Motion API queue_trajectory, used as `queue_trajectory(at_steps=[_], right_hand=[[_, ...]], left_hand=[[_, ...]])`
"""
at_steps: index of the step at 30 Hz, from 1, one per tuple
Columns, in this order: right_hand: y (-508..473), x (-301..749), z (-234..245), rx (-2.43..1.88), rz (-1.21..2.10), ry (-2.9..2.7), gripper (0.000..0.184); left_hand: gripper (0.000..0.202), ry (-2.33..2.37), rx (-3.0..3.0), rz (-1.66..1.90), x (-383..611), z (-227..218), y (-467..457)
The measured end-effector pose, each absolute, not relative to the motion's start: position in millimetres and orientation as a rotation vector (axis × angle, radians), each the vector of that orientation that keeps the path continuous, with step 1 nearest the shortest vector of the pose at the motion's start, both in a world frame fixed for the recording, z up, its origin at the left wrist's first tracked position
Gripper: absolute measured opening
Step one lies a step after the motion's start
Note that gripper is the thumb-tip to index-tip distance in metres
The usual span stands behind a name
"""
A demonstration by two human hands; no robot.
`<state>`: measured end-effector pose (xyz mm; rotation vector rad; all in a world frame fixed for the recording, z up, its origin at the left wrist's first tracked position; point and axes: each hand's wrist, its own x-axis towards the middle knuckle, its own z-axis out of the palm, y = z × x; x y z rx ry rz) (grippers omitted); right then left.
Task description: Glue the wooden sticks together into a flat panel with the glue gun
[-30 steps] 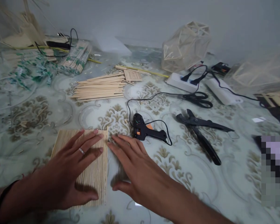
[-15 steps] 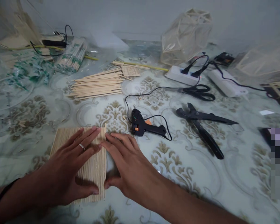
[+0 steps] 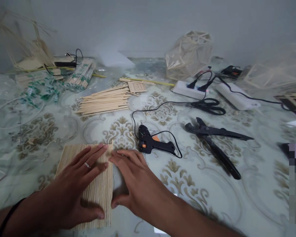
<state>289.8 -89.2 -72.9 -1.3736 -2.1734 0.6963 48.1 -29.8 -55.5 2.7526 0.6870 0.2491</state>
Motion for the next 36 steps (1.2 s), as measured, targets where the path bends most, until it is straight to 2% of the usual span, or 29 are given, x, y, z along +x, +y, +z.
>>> queue_trajectory(at_steps=[6,20,26,33,36], right_hand=[[-90,291,-71,-1.443,0.741,-2.12,0.091],[-88,289,-76,-1.489,0.646,-2.138,0.103],[-90,294,-80,-1.503,0.605,-2.143,0.099],[-87,296,-79,-1.516,0.608,-2.219,0.108],[-85,296,-78,-1.5,0.606,-2.239,0.106]], left_hand=[[0.097,0.681,2.698,0.215,50,-57,-26],[0.069,0.635,2.689,0.203,53,-51,-22],[0.079,0.613,2.725,0.205,53,-56,-19],[0.082,0.595,2.76,0.182,50,-58,-20],[0.083,0.586,2.755,0.175,48,-60,-22]])
